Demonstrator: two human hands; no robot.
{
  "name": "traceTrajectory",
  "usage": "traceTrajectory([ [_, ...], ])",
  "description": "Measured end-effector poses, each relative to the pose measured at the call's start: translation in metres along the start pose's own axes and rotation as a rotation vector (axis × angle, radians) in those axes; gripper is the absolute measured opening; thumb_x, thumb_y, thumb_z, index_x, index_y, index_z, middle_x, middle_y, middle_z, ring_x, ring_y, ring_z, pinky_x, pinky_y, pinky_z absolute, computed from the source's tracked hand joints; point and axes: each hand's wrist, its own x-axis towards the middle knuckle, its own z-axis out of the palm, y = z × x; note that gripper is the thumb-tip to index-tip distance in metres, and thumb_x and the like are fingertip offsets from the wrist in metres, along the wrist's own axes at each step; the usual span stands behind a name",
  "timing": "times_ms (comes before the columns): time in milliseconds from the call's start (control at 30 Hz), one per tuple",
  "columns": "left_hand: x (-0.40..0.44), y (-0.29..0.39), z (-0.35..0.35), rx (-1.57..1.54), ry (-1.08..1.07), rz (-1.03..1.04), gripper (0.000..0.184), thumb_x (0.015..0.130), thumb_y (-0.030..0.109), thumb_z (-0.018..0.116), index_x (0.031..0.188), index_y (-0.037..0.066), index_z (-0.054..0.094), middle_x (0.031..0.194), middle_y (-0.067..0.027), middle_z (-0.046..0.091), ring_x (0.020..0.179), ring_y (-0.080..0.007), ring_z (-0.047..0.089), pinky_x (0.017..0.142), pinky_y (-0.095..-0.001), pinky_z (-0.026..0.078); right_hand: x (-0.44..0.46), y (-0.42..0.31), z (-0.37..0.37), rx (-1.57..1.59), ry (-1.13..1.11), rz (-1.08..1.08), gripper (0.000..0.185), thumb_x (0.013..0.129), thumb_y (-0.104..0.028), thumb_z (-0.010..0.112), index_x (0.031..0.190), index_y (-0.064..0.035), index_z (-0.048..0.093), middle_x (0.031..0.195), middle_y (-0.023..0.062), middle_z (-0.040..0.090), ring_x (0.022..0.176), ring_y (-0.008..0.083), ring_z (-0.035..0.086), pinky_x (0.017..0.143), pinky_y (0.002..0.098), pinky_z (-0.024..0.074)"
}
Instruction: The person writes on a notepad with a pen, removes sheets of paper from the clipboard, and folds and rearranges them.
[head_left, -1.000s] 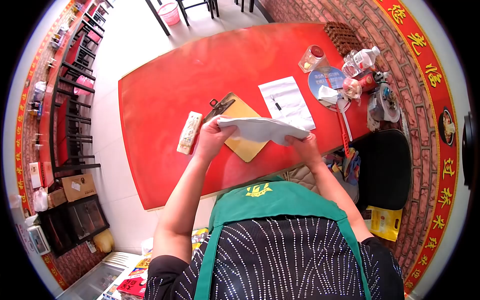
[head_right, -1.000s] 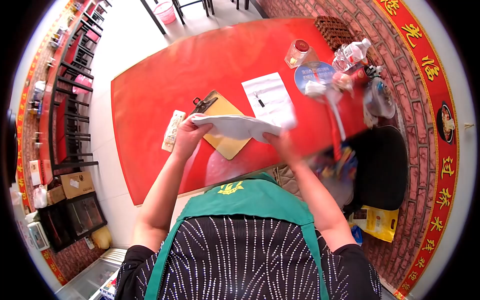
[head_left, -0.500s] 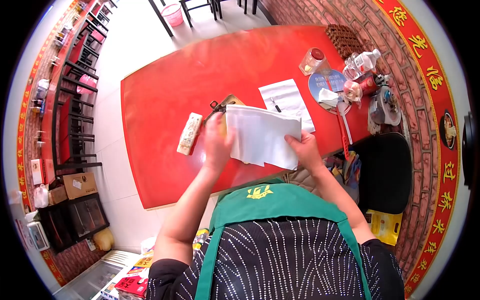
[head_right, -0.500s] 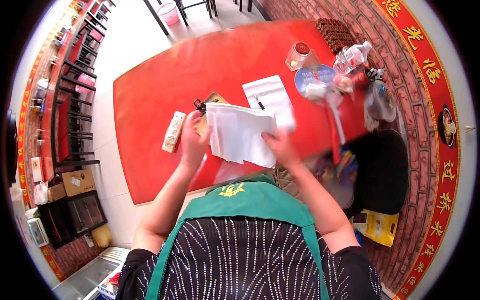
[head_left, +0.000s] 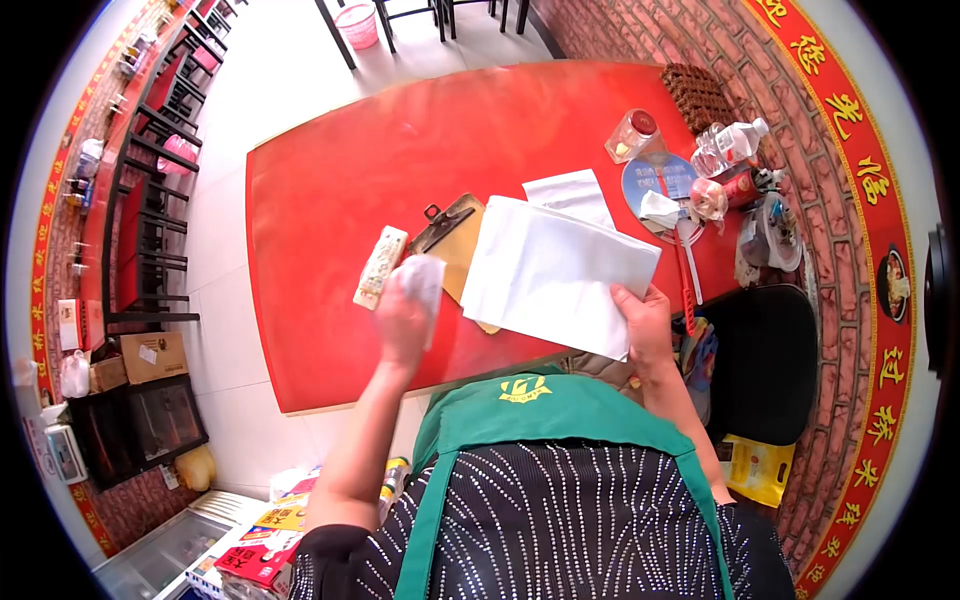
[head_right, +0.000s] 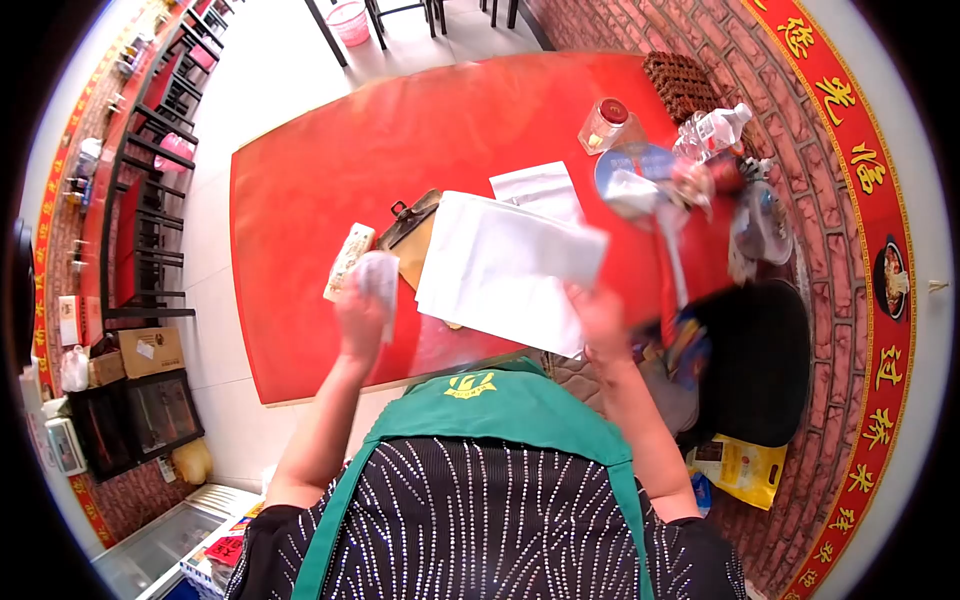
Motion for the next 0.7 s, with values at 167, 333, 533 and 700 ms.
traceTrajectory([
  [167,-0.021,-0.058,-0.041,0.216,-0.184,-0.061,0.055,0.076,0.003,0.057,0.126,-0.003,0.036,0.117,-0.0236,0.049,0.105,-0.0368,0.052,0.088,-0.0402,0.044,0.016,0.02,-0.012,0.16,-0.014,0.1,0.021,0.084,-0.003,0.057,0.104,0.0005,0.06,0.098,0.0079,0.064,0.083,0.0155,0.061,0.077,0.0283,0.049],
  [333,0.003,0.028,-0.041,0.02,-0.113,0.096,0.075,0.071,0.005,0.066,0.133,-0.001,0.026,0.122,-0.0207,0.043,0.111,-0.0328,0.047,0.091,-0.0379,0.041,0.031,0.049,-0.014,-0.066,-0.035,-0.038,0.021,0.08,0.0,0.059,0.101,0.0002,0.06,0.091,0.0043,0.063,0.08,0.0126,0.059,0.072,0.0284,0.0484],
  [533,0.045,0.032,0.006,-0.811,-0.228,0.028,0.042,0.079,-0.003,0.061,0.118,0.002,0.046,0.108,-0.0052,0.055,0.1,-0.0145,0.053,0.09,-0.0284,0.042,0.038,0.024,0.022,-0.103,-0.329,-0.218,0.021,0.081,-0.001,0.061,0.101,-0.0035,0.064,0.095,0.0013,0.063,0.086,0.0103,0.057,0.078,0.027,0.0473],
  [700,0.011,-0.011,0.042,-0.643,-0.246,-0.221,0.02,0.079,0.002,0.062,0.099,0.0,0.061,0.096,-0.0079,0.065,0.089,-0.0134,0.059,0.08,-0.0258,0.046,0.039,0.04,0.017,-0.025,-0.356,-0.044,0.021,0.08,-0.003,0.063,0.101,-0.0029,0.065,0.096,-0.0009,0.063,0.087,0.007,0.056,0.078,0.0234,0.0469],
])
